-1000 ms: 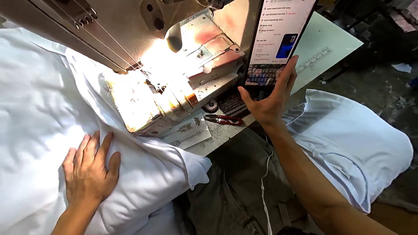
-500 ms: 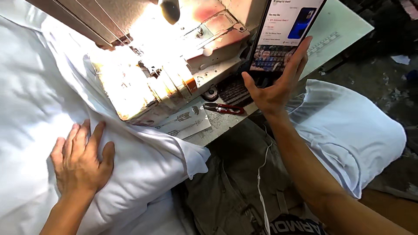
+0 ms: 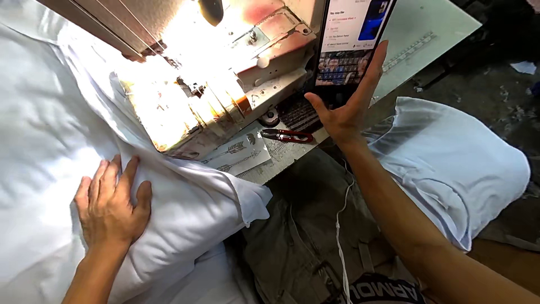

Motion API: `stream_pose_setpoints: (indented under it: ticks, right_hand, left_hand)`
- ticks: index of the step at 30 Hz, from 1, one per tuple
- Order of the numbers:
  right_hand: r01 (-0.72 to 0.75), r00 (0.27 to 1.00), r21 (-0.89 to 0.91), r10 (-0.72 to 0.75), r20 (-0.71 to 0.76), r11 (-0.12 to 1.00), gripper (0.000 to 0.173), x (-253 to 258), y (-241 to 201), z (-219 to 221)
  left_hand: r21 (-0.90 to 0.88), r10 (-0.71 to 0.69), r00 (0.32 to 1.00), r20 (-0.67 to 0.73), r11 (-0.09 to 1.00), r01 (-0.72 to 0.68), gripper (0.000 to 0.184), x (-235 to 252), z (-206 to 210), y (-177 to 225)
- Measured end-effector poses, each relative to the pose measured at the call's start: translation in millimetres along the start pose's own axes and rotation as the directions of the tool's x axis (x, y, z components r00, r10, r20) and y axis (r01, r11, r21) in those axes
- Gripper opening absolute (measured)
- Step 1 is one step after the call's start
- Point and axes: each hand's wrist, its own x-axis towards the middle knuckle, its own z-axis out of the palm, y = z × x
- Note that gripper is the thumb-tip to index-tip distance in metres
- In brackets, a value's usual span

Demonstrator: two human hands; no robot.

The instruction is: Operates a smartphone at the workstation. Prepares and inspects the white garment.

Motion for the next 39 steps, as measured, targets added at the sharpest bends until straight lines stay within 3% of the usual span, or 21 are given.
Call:
stream_pose_setpoints:
  ticks: [7, 11, 14, 16, 19, 20, 22, 24, 26, 29, 31, 34, 39]
  right_hand:
    - [-0.061, 0.998, 0.201, 0.057, 0.024, 0.978, 0.117, -1, 5, -2]
    - [-0.152, 0.988, 0.405, 0.124, 0.094, 0.902, 0.092, 3, 7, -12]
    - [-0.323, 0.945, 0.454, 0.262, 0.194, 0.830, 0.066, 12, 10, -25]
    - [-0.349, 0.937, 0.526, 0.280, 0.209, 0.775, 0.057, 17, 19, -26]
    - [-0.321, 0.947, 0.599, 0.256, 0.194, 0.733, 0.057, 26, 26, -24]
    - [-0.303, 0.953, 0.593, 0.234, 0.192, 0.746, 0.061, 27, 27, -24]
    - [-0.242, 0.968, 0.566, 0.156, 0.196, 0.788, 0.074, 22, 29, -24]
    - [-0.142, 0.984, 0.572, 0.050, 0.173, 0.808, 0.082, 18, 31, -20]
    - [-0.052, 0.987, 0.568, -0.044, 0.154, 0.821, 0.089, 11, 31, -20]
    - [0.020, 0.980, 0.520, -0.120, 0.158, 0.854, 0.078, 5, 35, -22]
    - [-0.016, 0.980, 0.509, -0.087, 0.178, 0.861, 0.076, 2, 32, -26]
    - [-0.056, 0.978, 0.487, -0.051, 0.204, 0.872, 0.075, 2, 28, -30]
    - [-0.006, 0.982, 0.436, -0.078, 0.173, 0.900, 0.070, 2, 30, -29]
  left_hand:
    - [-0.006, 0.016, 0.999, -0.045, 1.000, -0.017, 0.071, -1, 4, -1]
    - [-0.008, 0.001, 0.999, -0.052, 1.000, -0.001, 0.073, 0, 5, -1]
    - [-0.027, -0.007, 0.999, -0.038, 1.000, 0.006, 0.072, -2, 5, -4]
    - [-0.140, 0.011, 0.988, -0.151, 0.990, -0.032, 0.062, -6, 0, 0]
    - [-0.335, 0.040, 0.880, -0.472, 0.916, -0.221, 0.044, -4, -20, 74]
    - [-0.387, 0.076, 0.867, -0.493, 0.873, -0.296, 0.040, -1, -25, 114]
    - [-0.467, 0.157, 0.882, -0.444, 0.800, -0.377, 0.033, 9, -23, 199]
    - [-0.427, 0.217, 0.901, -0.375, 0.822, -0.376, 0.028, 33, -2, 269]
    - [-0.392, 0.208, 0.928, -0.310, 0.861, -0.324, 0.029, 59, 26, 311]
    - [-0.373, 0.134, 0.961, -0.241, 0.901, -0.219, 0.038, 88, 43, 341]
    - [-0.402, 0.104, 0.972, -0.209, 0.897, -0.182, 0.028, 97, 45, 349]
    - [-0.469, 0.066, 0.962, -0.265, 0.863, -0.189, 0.015, 103, 53, 351]
    - [-0.483, 0.010, 0.945, -0.327, 0.858, -0.177, 0.014, 101, 58, 353]
